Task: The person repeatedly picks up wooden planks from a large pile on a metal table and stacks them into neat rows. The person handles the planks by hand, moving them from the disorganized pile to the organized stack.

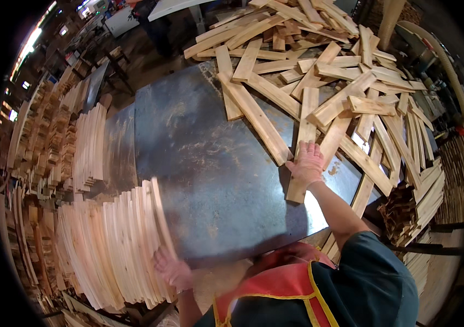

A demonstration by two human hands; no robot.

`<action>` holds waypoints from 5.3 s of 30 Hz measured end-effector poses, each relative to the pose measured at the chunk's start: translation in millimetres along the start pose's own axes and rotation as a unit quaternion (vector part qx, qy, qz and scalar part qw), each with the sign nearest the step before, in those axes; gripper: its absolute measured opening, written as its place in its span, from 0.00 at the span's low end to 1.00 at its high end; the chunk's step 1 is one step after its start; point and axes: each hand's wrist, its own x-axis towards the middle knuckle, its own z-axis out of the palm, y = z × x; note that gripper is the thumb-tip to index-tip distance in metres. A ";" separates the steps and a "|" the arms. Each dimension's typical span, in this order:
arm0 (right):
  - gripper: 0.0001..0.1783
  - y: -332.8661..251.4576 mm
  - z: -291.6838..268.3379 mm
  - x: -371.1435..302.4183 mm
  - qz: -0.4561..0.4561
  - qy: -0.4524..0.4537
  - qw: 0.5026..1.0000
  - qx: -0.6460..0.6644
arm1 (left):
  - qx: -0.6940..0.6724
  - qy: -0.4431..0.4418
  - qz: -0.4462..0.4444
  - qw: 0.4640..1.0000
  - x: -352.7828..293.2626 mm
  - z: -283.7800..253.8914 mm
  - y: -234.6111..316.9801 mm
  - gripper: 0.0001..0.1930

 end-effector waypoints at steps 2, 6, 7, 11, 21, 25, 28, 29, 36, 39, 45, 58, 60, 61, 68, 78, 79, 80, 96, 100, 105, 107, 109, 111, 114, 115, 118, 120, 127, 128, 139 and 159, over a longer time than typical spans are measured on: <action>0.53 -1.3 16.1 -19.1 -0.005 0.015 1.000 -0.014 | -0.038 -0.050 -0.070 0.996 -11.4 6.4 -46.6 0.50; 0.52 -24.3 3.6 -96.3 0.071 -0.065 0.990 0.101 | 0.031 -0.050 -0.063 0.996 -15.9 -11.2 -55.2 0.52; 0.52 -23.9 11.0 -110.4 0.103 -0.057 0.987 0.106 | 0.006 -0.053 -0.022 0.998 -19.1 -18.9 -46.9 0.52; 0.55 -21.7 -3.4 -134.8 0.232 -0.128 0.878 0.399 | -0.185 -0.118 0.080 0.972 -16.7 -66.4 18.4 0.50; 0.45 6.3 -21.4 -60.6 -0.154 -0.090 0.929 0.325 | -0.344 -0.261 0.109 0.895 16.5 -70.5 167.2 0.58; 0.47 38.7 -43.9 123.8 0.061 0.162 0.985 -0.009 | -0.215 -0.170 0.150 0.950 10.3 -70.6 187.5 0.57; 0.53 45.2 -54.7 177.3 0.256 0.036 0.966 0.031 | -0.268 -0.180 0.079 0.943 5.3 -58.9 185.4 0.56; 0.55 38.6 -60.9 180.0 0.316 -0.051 0.943 0.085 | -0.303 -0.186 0.040 0.934 1.5 -48.6 177.5 0.55; 0.48 29.0 -58.0 87.0 0.053 -0.030 0.786 0.615 | -0.562 -0.249 -0.090 0.784 17.0 -84.5 141.1 0.38; 0.58 -9.4 -42.4 -16.9 0.000 -0.125 0.737 0.664 | -0.762 -0.324 -0.106 0.550 29.8 -94.4 123.3 0.35; 0.55 -134.4 -15.9 -190.8 0.072 -0.422 0.531 0.731 | -0.910 -0.291 -0.146 0.256 16.9 -63.6 123.8 0.35; 0.54 -318.4 43.4 -211.3 -0.264 -0.557 0.753 0.231 | -0.285 -0.015 -0.006 0.958 -31.7 -51.5 22.1 0.51; 0.47 -333.6 59.4 -213.7 -0.339 -0.575 0.715 0.209 | -0.277 -0.022 -0.009 0.961 -31.4 -62.6 23.9 0.50; 0.42 -330.0 51.7 -211.1 -0.330 -0.575 0.711 0.235 | -0.276 -0.034 -0.006 0.960 -31.2 -69.5 23.4 0.49; 0.35 -166.2 10.8 -7.3 -0.188 0.021 0.980 0.066 | -0.282 -0.017 0.124 0.951 -40.7 -87.5 61.3 0.46; 0.37 23.0 -35.1 -18.2 -0.046 -0.303 0.723 0.619 | -0.362 -0.187 0.165 0.898 3.6 -97.3 193.9 0.45; 0.22 77.4 8.8 -6.4 -0.002 -0.130 0.716 0.685 | -0.365 -0.197 0.176 0.893 12.4 -96.9 211.0 0.45; 0.12 101.8 -4.6 17.9 0.064 -0.111 0.618 0.776 | -0.364 -0.204 0.158 0.895 14.4 -87.6 219.7 0.45; 0.26 198.5 -31.6 52.6 0.156 -0.146 0.403 0.890 | -0.237 -0.103 0.256 0.931 -11.3 -55.8 299.1 0.48; 0.33 91.7 -8.8 -96.7 0.223 -0.200 0.482 0.823 | -0.361 -0.261 0.141 0.884 44.5 -71.0 226.3 0.46; 0.26 -5.6 -13.2 -182.4 0.293 -0.269 0.466 0.790 | -0.814 -0.513 -0.066 0.263 39.1 -86.7 122.3 0.40; 0.25 -30.9 -13.0 -212.7 0.289 -0.340 0.473 0.760 | -0.816 -0.515 -0.116 0.236 30.6 -87.9 102.8 0.34; 0.23 -44.1 10.9 -244.4 0.285 -0.387 0.496 0.723 | -0.819 -0.501 -0.086 0.266 24.8 -77.4 84.8 0.32; 0.23 -74.6 -3.2 -255.6 0.286 -0.426 0.481 0.711 | -0.824 -0.471 -0.076 0.306 16.8 -76.2 61.1 0.31; 0.26 -94.8 6.1 -274.5 0.273 -0.454 0.531 0.661 | -0.812 -0.429 -0.078 0.388 6.6 -86.5 28.0 0.30; 0.27 -100.4 5.1 -277.0 0.267 -0.465 0.574 0.619 | -0.803 -0.414 -0.079 0.422 3.1 -84.9 12.5 0.30; 0.30 -115.2 0.0 -275.1 0.117 -0.463 0.755 0.449 | -0.772 -0.389 -0.056 0.499 -6.2 -68.0 -19.9 0.37; 0.32 -122.4 -13.0 -274.6 -0.080 -0.409 0.857 0.304 | -0.760 -0.359 -0.028 0.542 -15.0 -74.4 -17.7 0.42; 0.34 -114.0 40.9 -274.7 0.111 -0.424 0.733 0.520 | -0.424 -0.133 0.143 0.884 -73.1 -26.6 56.7 0.46; 0.33 -126.5 28.5 -262.6 0.148 -0.400 0.724 0.541 | -0.443 -0.152 0.129 0.874 -65.7 -46.5 69.8 0.43; 0.45 -107.1 8.4 -238.6 0.136 -0.547 0.456 0.688 | -0.753 -0.426 -0.031 0.501 -36.2 -29.3 115.7 0.22; 0.57 193.4 -133.9 308.6 0.137 0.036 0.989 0.037 | -0.539 -0.417 0.139 0.718 -29.8 -151.0 301.1 0.35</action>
